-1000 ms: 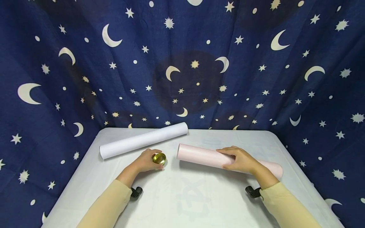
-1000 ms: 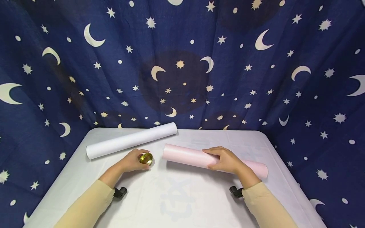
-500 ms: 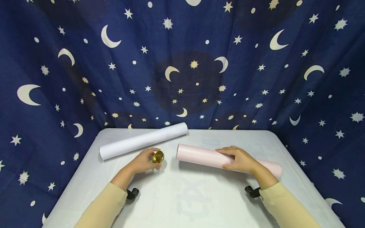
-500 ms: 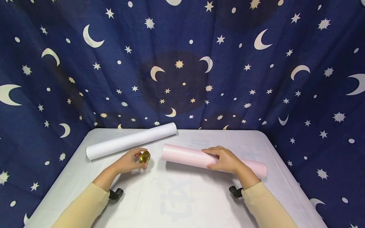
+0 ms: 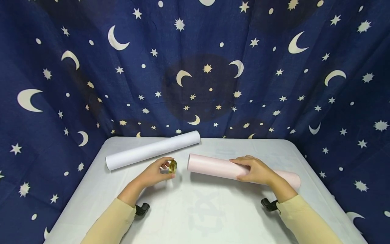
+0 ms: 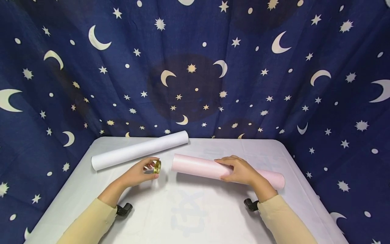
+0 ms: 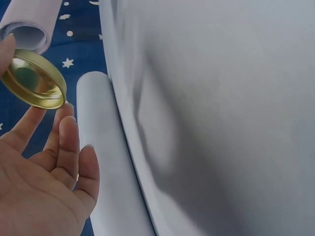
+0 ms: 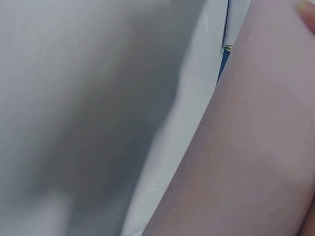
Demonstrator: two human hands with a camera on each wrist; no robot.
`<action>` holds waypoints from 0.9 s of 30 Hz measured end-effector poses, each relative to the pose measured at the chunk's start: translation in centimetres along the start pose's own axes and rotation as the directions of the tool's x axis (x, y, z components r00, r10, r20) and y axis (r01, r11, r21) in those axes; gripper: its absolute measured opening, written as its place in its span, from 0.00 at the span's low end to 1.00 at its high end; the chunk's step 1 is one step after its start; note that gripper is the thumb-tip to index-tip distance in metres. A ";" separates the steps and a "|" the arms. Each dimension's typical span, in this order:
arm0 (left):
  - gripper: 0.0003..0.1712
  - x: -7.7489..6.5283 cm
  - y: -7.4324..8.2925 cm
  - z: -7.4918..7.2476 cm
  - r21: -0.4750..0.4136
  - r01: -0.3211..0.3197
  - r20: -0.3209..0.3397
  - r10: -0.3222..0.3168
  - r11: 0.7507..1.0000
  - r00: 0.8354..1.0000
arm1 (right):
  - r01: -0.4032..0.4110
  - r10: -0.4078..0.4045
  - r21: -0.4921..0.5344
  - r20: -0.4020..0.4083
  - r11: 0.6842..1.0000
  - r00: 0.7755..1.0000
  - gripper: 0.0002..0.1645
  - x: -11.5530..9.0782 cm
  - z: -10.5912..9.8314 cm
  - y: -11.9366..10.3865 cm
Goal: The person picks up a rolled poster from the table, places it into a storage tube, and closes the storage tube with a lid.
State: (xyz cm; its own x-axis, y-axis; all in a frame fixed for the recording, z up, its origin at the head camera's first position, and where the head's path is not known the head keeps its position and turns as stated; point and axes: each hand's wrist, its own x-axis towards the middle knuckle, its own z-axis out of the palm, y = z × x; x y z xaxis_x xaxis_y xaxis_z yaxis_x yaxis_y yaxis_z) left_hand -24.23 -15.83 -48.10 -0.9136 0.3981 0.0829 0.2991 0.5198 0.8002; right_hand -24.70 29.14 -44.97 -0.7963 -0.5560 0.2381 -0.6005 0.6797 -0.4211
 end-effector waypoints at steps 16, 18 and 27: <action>0.39 0.6 2.2 0.9 -0.085 -0.075 -0.045 0.072 0.994 0.996 | 0.040 -0.040 0.021 -0.007 0.999 0.999 0.42 0.4 0.2 -0.7; 0.39 0.7 2.3 1.0 -0.091 -0.082 -0.047 0.078 0.992 0.996 | 0.042 -0.042 0.019 -0.006 0.999 0.999 0.42 0.4 0.2 -0.7; 0.39 1.2 2.5 1.3 -0.095 -0.068 -0.039 0.064 0.993 0.997 | 0.059 -0.058 0.029 -0.004 0.998 0.998 0.42 0.6 0.4 -0.8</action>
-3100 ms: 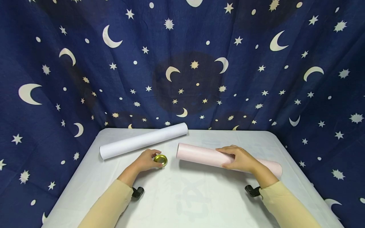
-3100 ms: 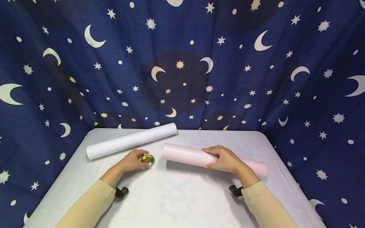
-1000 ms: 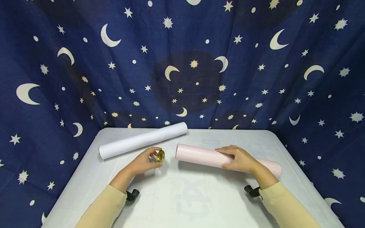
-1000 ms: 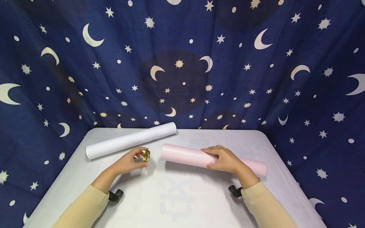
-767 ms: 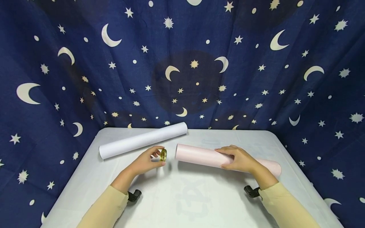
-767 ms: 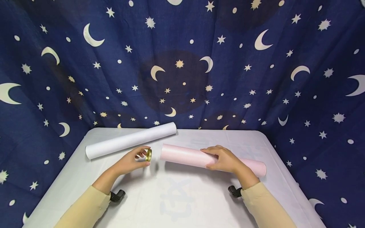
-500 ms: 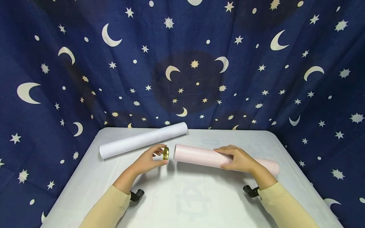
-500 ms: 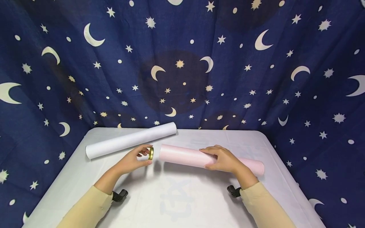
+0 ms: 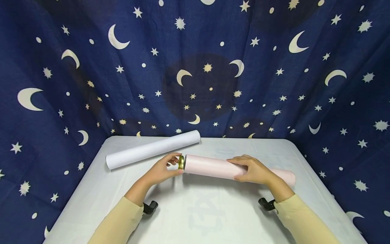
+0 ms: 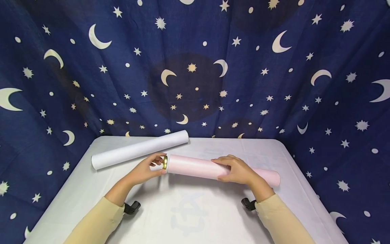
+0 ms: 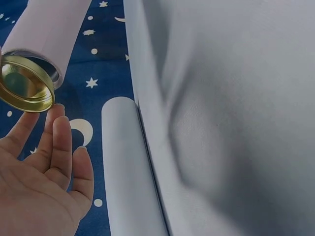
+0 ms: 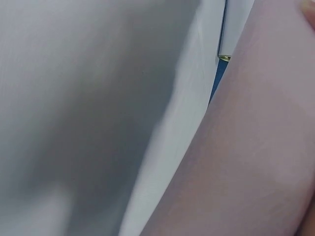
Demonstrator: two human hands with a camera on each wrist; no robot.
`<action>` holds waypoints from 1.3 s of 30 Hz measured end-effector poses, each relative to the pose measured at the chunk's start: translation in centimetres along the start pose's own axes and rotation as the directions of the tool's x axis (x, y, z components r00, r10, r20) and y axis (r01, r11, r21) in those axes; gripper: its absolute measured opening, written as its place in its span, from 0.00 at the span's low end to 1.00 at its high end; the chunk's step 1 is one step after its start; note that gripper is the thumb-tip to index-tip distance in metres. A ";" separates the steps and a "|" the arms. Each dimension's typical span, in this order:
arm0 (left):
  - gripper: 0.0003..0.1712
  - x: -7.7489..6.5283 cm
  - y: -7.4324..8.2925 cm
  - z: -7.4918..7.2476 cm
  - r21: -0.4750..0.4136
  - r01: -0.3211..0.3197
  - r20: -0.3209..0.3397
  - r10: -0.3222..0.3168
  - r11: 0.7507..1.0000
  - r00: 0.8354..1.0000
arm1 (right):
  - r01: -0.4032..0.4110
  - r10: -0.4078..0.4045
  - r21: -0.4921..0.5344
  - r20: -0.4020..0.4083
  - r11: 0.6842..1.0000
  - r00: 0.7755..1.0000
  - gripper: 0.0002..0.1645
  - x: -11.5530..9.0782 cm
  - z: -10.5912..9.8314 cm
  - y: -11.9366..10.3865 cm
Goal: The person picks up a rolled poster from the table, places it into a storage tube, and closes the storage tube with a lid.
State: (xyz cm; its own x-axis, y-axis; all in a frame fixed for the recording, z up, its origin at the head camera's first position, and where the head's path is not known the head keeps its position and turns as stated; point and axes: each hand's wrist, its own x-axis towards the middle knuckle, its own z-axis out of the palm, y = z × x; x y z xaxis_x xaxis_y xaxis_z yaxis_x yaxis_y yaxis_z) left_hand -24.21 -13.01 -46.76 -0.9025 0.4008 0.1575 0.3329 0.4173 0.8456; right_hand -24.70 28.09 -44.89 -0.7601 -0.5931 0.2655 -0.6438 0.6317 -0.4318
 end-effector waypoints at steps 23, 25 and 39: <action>0.37 0.4 0.0 0.3 -0.073 -0.040 0.051 0.044 0.996 0.998 | 0.023 -0.023 0.016 -0.017 1.000 1.000 0.42 0.1 0.4 -0.3; 0.38 0.4 0.0 0.3 -0.112 -0.044 0.062 0.051 0.993 0.997 | 0.029 -0.028 0.018 -0.027 0.999 0.999 0.42 0.1 0.4 -0.3; 0.42 0.4 -0.3 0.6 -0.411 0.076 0.135 -0.022 0.908 0.991 | 0.043 -0.043 -0.007 -0.060 0.999 0.997 0.41 -0.2 0.8 -0.3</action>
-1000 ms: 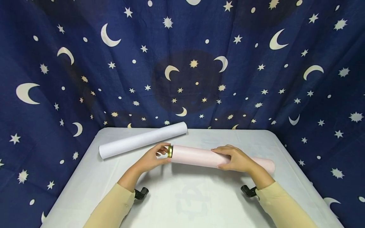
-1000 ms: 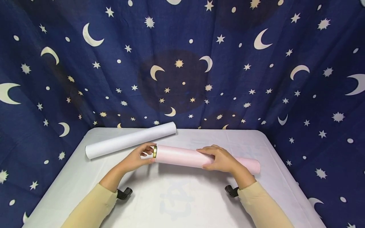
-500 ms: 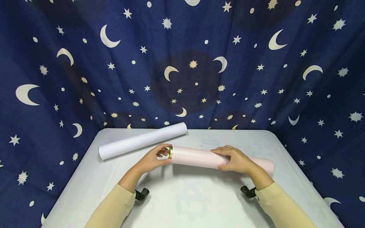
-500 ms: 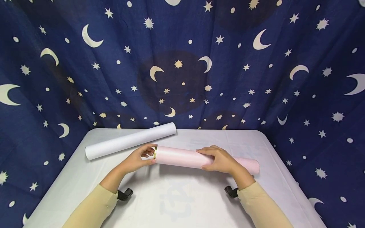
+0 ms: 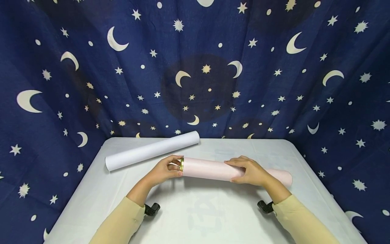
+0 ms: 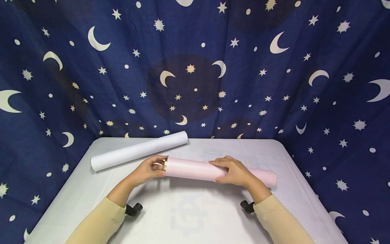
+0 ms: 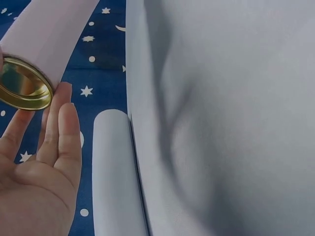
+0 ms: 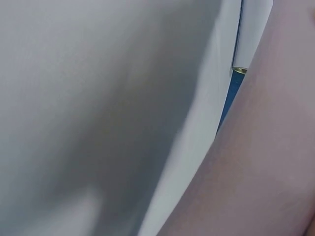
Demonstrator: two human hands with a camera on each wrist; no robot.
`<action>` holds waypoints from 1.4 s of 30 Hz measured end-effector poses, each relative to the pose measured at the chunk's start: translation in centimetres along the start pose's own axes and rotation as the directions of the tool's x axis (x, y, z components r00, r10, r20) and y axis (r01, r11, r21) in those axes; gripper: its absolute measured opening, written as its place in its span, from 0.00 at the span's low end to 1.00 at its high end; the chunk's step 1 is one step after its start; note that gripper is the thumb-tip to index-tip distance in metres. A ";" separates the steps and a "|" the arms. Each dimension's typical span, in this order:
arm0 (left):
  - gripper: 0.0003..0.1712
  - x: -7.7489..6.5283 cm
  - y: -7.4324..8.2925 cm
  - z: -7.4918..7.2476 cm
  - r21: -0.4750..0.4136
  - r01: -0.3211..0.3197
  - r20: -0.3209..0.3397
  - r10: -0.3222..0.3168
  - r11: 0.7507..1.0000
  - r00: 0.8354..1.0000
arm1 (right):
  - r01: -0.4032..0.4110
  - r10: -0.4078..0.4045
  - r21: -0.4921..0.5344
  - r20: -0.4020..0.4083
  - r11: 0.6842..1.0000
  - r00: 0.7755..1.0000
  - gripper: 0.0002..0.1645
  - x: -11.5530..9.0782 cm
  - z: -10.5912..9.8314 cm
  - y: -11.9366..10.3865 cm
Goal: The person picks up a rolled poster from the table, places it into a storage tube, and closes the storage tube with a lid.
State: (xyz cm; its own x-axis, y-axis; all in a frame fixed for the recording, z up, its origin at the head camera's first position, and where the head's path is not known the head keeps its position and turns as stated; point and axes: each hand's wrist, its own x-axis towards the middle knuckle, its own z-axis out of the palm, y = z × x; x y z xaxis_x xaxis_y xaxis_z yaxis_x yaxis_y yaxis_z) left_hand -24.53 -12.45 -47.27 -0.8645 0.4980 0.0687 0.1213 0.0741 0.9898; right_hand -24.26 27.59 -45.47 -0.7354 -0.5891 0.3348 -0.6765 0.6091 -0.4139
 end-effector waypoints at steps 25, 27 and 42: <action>0.41 -0.6 1.5 0.8 0.113 -0.087 -0.094 0.098 0.990 0.991 | -0.078 0.077 0.028 0.032 0.997 0.997 0.43 0.1 -0.8 -0.2; 0.41 -0.7 1.4 0.6 0.099 -0.091 -0.083 0.100 0.991 0.992 | -0.097 0.096 0.028 0.041 0.995 0.995 0.43 0.0 -0.8 -0.4; 0.37 -0.7 0.2 0.7 0.160 -0.159 -0.095 0.176 0.974 0.980 | -0.136 0.129 0.141 0.058 0.981 0.990 0.44 -0.1 -0.9 -0.7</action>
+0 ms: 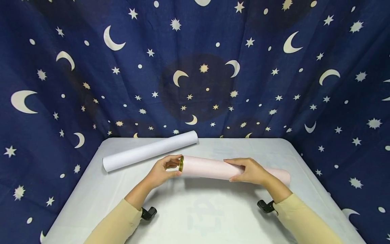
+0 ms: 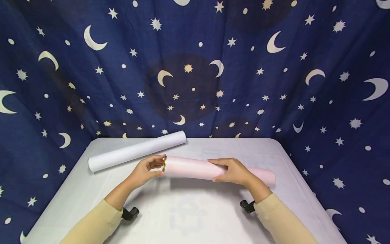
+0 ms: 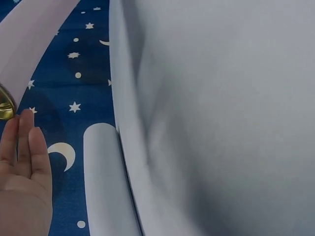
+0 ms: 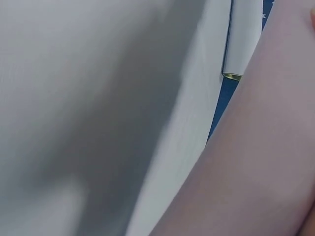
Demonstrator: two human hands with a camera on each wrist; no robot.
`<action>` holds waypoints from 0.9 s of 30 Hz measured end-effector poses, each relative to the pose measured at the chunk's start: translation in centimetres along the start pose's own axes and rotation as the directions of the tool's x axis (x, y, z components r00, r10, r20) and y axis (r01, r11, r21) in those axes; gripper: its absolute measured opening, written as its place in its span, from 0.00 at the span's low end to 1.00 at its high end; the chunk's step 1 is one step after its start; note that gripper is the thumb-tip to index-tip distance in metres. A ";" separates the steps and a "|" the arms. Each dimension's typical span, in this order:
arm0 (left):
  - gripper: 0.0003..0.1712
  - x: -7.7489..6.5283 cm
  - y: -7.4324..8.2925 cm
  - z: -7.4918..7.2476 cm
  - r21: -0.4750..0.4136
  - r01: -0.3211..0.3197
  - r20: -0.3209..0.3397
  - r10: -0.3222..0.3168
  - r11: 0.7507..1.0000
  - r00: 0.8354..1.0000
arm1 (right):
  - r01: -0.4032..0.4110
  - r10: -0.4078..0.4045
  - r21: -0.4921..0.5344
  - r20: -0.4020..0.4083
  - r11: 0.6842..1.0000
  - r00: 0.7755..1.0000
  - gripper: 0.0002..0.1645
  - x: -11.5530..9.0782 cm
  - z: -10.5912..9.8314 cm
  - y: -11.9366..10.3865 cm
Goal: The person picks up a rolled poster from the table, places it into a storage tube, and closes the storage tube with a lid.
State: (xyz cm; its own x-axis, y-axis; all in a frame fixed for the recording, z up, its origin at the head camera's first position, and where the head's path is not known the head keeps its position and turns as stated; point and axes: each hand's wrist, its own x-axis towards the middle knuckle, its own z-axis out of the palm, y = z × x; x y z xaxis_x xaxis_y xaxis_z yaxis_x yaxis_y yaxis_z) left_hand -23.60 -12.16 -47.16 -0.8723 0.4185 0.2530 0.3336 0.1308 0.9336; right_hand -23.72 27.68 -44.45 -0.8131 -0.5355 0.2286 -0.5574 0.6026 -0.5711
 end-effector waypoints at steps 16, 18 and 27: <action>0.36 0.1 -0.2 0.4 -0.059 -0.068 0.010 0.069 0.996 0.998 | -0.038 0.038 0.082 0.001 0.996 0.999 0.44 0.4 -0.1 -0.4; 0.36 0.0 -0.3 0.5 -0.061 -0.066 0.011 0.066 0.996 0.998 | -0.048 0.047 0.092 0.011 0.995 0.999 0.45 0.3 -0.1 -0.5; 0.36 -0.4 -0.1 0.5 0.001 -0.042 0.035 0.042 0.999 0.999 | -0.054 0.054 0.079 0.006 0.995 0.999 0.44 -0.2 0.4 -0.2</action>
State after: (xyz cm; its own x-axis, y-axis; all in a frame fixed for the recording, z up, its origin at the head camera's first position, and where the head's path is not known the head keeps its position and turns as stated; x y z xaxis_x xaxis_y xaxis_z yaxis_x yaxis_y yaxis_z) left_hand -23.13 -11.86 -47.53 -0.8445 0.4546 0.2831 0.3704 0.1140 0.9219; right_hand -23.39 27.48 -44.71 -0.8407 -0.5059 0.1929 -0.4977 0.5819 -0.6431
